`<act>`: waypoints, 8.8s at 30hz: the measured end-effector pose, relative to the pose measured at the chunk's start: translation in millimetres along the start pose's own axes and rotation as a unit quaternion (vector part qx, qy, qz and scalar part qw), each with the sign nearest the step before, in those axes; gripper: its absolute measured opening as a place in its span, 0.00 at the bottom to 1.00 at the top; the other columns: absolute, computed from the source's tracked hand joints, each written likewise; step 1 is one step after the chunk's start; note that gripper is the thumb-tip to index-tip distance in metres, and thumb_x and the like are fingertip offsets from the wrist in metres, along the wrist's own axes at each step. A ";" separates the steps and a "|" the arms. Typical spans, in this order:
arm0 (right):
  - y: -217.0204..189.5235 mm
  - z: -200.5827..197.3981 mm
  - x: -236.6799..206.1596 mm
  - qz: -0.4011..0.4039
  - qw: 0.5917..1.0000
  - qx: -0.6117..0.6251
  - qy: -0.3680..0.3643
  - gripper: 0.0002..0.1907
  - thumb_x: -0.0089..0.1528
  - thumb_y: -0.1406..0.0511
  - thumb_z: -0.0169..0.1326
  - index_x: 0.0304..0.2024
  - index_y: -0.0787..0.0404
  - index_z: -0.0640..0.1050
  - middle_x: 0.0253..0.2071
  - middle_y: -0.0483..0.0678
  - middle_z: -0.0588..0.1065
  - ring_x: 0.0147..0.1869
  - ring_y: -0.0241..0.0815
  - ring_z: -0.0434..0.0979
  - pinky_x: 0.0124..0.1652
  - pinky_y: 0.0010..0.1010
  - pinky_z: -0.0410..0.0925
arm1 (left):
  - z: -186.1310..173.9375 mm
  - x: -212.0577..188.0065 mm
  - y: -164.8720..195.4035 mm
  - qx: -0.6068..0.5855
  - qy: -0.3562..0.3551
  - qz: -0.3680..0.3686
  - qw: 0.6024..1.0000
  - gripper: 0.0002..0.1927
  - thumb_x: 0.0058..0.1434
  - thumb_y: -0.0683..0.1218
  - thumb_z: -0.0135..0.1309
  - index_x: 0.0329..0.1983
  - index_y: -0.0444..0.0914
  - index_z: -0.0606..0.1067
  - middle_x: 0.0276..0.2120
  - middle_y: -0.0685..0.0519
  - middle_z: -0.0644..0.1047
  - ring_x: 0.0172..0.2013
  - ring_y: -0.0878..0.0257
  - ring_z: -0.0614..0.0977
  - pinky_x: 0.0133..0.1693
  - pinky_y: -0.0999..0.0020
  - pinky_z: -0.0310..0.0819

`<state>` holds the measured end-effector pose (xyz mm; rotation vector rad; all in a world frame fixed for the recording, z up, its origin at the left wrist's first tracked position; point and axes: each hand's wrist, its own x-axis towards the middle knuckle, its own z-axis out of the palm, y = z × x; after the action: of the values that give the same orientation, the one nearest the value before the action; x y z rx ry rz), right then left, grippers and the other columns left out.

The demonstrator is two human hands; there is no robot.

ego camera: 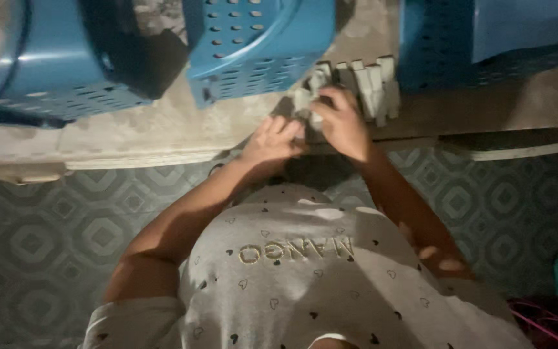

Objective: The person sits at a bed and works on blue plastic storage baskets, detaching and reattaching white plastic connector clips between the basket panels. They handle the connectors one at a time, press them into the basket edges, and reposition the baskets on the bed while fitting the parts together.

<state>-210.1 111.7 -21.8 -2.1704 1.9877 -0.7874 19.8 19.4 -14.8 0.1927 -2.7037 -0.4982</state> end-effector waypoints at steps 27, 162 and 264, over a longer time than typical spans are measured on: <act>1.8 -69.1 61.9 0.083 0.971 0.215 0.065 0.26 0.68 0.68 0.58 0.67 0.59 0.66 0.59 0.51 0.72 0.59 0.46 0.77 0.56 0.38 0.74 | -109.3 -41.9 8.9 -0.001 0.172 -0.078 0.982 0.13 0.57 0.41 0.57 0.45 0.37 0.77 0.35 0.48 0.78 0.36 0.50 0.82 0.42 0.55 0.78; -172.9 -36.3 159.3 -0.201 0.975 -0.093 -0.004 0.32 0.53 0.55 0.74 0.59 0.45 0.78 0.78 0.56 0.57 0.83 0.58 0.51 0.74 0.61 0.42 | -204.6 -77.0 -6.9 0.160 0.275 -0.122 0.940 0.19 0.68 0.55 0.63 0.54 0.39 0.75 0.49 0.50 0.78 0.52 0.53 0.79 0.59 0.51 0.65; -86.2 40.9 191.2 -0.061 0.923 0.381 -0.002 0.71 0.52 0.63 0.81 0.81 0.54 0.43 0.79 0.52 0.55 0.85 0.50 0.55 0.80 0.47 0.58 | -110.6 -277.2 -124.0 0.259 0.554 -0.334 0.717 0.66 0.66 0.63 0.73 0.80 0.44 0.31 0.78 0.44 0.31 0.78 0.44 0.40 0.75 0.43 0.41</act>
<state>-111.3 -68.8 36.2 -1.8017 1.2199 -1.2953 325.5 -75.0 -60.5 1.2052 -1.4114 0.2240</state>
